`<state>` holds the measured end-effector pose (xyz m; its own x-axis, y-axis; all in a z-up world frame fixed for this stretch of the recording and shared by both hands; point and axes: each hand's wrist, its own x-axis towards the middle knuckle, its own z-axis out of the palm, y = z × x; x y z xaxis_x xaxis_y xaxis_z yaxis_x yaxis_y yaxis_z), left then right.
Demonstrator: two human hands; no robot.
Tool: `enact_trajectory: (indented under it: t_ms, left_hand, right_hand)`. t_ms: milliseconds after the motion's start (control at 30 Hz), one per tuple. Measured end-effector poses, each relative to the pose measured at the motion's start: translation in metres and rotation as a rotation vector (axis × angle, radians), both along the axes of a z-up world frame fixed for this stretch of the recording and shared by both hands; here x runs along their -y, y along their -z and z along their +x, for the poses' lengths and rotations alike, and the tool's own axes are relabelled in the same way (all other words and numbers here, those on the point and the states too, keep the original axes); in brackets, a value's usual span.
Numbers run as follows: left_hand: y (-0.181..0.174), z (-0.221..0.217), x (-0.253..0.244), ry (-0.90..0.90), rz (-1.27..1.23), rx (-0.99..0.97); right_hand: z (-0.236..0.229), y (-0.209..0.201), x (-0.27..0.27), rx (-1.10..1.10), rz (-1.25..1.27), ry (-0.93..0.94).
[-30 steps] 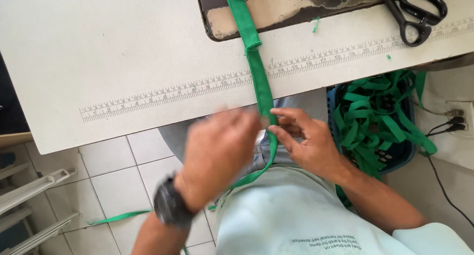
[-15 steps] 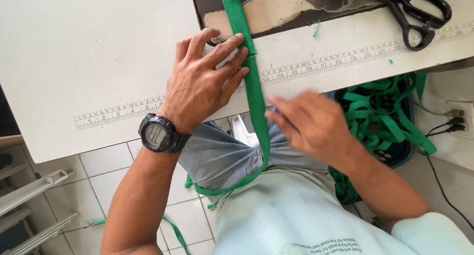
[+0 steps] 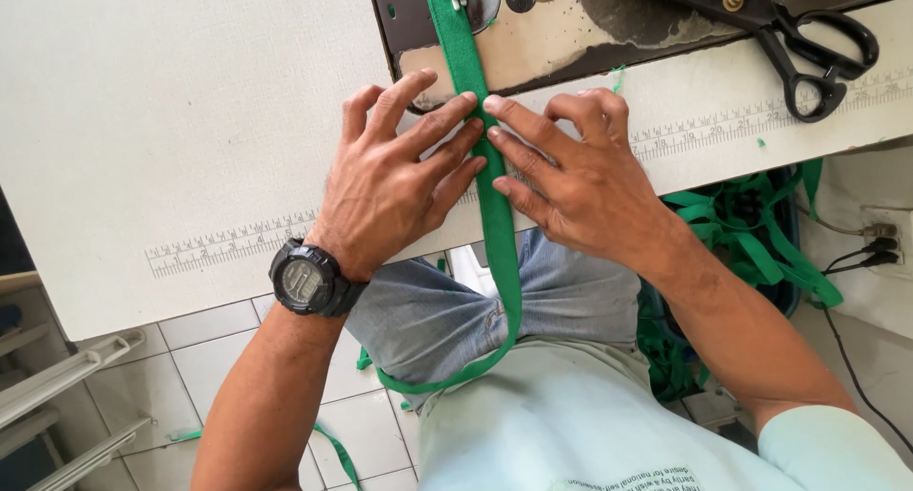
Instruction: The person is feeding and aligning green fabric strips through a sewing machine guide on a factory floor.
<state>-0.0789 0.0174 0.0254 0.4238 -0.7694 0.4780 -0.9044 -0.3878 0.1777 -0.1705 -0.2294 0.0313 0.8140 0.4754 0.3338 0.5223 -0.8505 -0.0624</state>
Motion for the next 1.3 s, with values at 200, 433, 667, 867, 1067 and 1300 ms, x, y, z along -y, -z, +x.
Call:
enact_trajectory:
  t_ms: [200,433,667,867,1067,1300]
  left_hand:
    - [-0.003,0.008,-0.001,0.008,-0.016,-0.007]
    - [0.001,0.024,-0.004,0.039,-0.027,-0.049]
    - [0.008,0.041,-0.004,0.042,-0.007,-0.085]
    - [0.01,0.058,-0.003,0.055,-0.012,-0.072]
    - [0.013,0.077,-0.003,0.091,-0.006,-0.091]
    - [0.014,0.09,0.0,0.086,-0.021,-0.078]
  right_hand:
    - [0.006,0.0,-0.006,0.018,0.061,-0.004]
    - [0.014,0.001,-0.012,-0.019,0.048,0.05]
    - [0.027,0.003,-0.014,-0.022,0.067,0.057]
    - [0.041,0.004,-0.012,-0.016,0.108,0.062]
    - [0.049,0.004,-0.009,-0.055,0.113,0.06]
    - [-0.028,-0.022,-0.029,-0.361,0.446,-0.011]
